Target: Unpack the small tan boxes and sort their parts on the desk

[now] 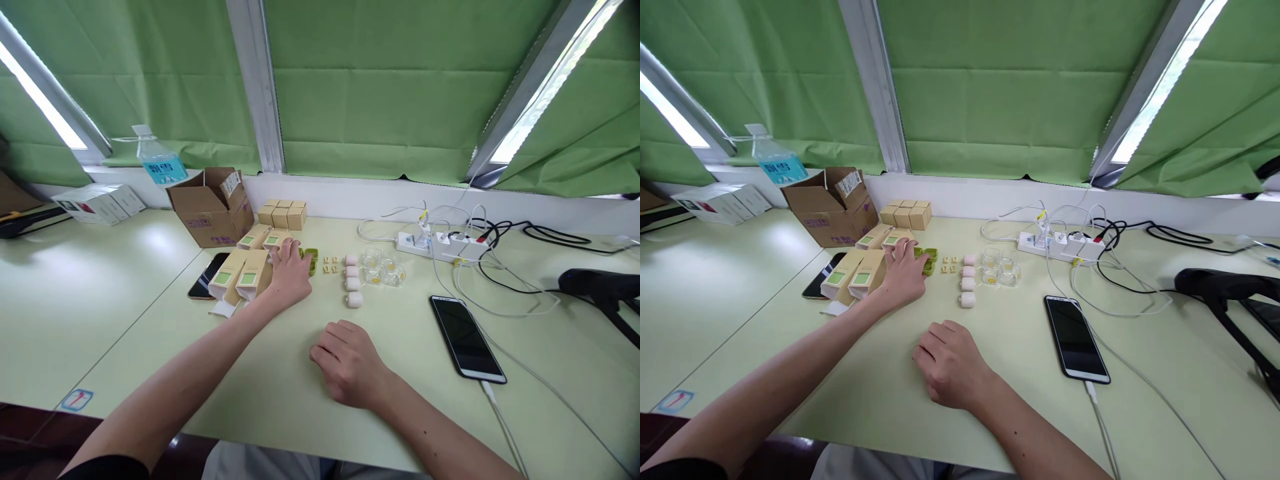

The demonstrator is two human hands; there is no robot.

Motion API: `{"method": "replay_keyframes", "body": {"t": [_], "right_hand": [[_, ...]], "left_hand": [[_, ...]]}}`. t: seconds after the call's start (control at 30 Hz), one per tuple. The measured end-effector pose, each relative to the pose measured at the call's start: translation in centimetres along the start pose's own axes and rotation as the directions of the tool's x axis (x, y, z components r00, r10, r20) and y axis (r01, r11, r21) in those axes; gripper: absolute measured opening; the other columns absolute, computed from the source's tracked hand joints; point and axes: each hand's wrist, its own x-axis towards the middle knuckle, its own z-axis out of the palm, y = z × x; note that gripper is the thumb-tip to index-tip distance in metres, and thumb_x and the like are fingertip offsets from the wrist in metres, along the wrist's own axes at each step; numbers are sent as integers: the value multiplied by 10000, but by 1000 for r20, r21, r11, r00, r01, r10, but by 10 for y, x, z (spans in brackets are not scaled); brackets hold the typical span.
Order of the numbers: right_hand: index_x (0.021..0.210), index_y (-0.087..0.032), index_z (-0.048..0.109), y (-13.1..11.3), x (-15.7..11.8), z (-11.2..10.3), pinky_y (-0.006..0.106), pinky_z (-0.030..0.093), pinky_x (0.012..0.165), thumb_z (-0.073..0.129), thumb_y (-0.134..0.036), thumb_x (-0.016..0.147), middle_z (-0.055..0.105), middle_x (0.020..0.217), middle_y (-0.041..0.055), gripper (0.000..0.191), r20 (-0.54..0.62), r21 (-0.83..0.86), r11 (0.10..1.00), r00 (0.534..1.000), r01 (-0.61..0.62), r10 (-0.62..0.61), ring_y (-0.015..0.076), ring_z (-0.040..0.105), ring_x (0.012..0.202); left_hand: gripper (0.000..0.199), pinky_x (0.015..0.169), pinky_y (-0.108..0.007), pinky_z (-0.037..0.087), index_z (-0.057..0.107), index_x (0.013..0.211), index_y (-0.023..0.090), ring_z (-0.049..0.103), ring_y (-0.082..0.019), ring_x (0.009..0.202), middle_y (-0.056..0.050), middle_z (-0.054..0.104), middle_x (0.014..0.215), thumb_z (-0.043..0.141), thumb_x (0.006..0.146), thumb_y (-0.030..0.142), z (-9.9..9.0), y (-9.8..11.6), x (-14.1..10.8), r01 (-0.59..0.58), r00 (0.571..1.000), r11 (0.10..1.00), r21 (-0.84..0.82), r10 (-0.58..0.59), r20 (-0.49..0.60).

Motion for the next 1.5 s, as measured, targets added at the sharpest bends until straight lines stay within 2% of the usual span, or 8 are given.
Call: {"method": "replay_keyframes", "body": {"t": [0.2, 0.37, 0.63, 0.9, 1.1, 1.27, 1.4, 1.5], "right_hand": [[783, -181, 640, 2, -1, 1, 365, 233, 639, 616, -50, 724, 552, 724, 24, 145, -21, 27, 1000, 1000, 2, -1, 193, 385, 711], [787, -174, 656, 1, 1, 2, 365, 225, 631, 604, -36, 767, 551, 707, 25, 149, -33, 53, 999, 999, 7, -5, 192, 383, 703], [767, -186, 646, 3, 1, 5, 361, 213, 625, 576, -40, 850, 544, 693, 27, 182, -26, 66, 998, 1000, -14, 16, 193, 371, 681], [770, -184, 649, 9, 0, 5, 359, 218, 622, 601, -61, 888, 559, 695, 25, 176, -43, 67, 996, 998, -50, 53, 187, 384, 686], [787, -183, 656, 12, 2, 5, 364, 228, 605, 599, -65, 902, 566, 682, 23, 174, -93, 53, 998, 994, -45, 50, 185, 399, 676], [933, -168, 691, 24, 2, -7, 355, 339, 627, 612, -34, 919, 641, 745, 41, 156, -238, 14, 997, 968, -81, 82, 190, 481, 706], [1165, -171, 712, 41, 3, -27, 365, 470, 694, 651, -45, 936, 692, 895, 84, 268, -440, -17, 982, 884, -186, 159, 222, 593, 809], [1274, -215, 708, 48, 4, -41, 389, 539, 737, 629, -67, 961, 692, 980, 99, 355, -576, 24, 955, 777, -296, 255, 238, 640, 845]], "left_hand": [[478, 1209, -652, 311, 680, 1343, 203, 315, -449, 1546, -213, 494, 1534, 645, 869, 254, -23, -16, 9, 35, 997, 998, -48, -38, -72], [526, 1175, -604, 354, 644, 1384, 153, 361, -458, 1480, -226, 528, 1466, 603, 863, 214, -39, -53, 54, 103, 980, 994, -32, -107, -167], [794, 1177, -613, 319, 424, 1618, 126, 317, -479, 1525, -299, 446, 1584, 647, 859, 197, -9, -77, 139, 131, 988, 981, 145, -142, 68], [666, 1266, -583, 179, 558, 1456, 83, 244, -416, 1595, -273, 526, 1565, 692, 812, 183, 17, -68, 168, 27, 991, 984, 176, -49, 122], [662, 1203, -581, 267, 556, 1437, 71, 441, -428, 1418, -260, 647, 1380, 732, 808, 177, 8, -65, 163, -50, 995, 986, 161, 35, 95], [509, 1221, -554, 272, 619, 1393, 125, 421, -410, 1426, -219, 595, 1444, 678, 892, 185, -31, -56, 143, -146, 989, 980, 135, 148, -7], [486, 1174, -525, 389, 630, 1364, 178, 474, -379, 1389, -173, 594, 1405, 675, 881, 175, -80, -40, 96, -350, 926, 932, -94, 329, -185], [521, 1079, -417, 499, 630, 1365, 255, 602, -282, 1267, -105, 587, 1396, 582, 871, 98, -107, -29, 40, -505, 849, 762, -404, 522, -77]]}}
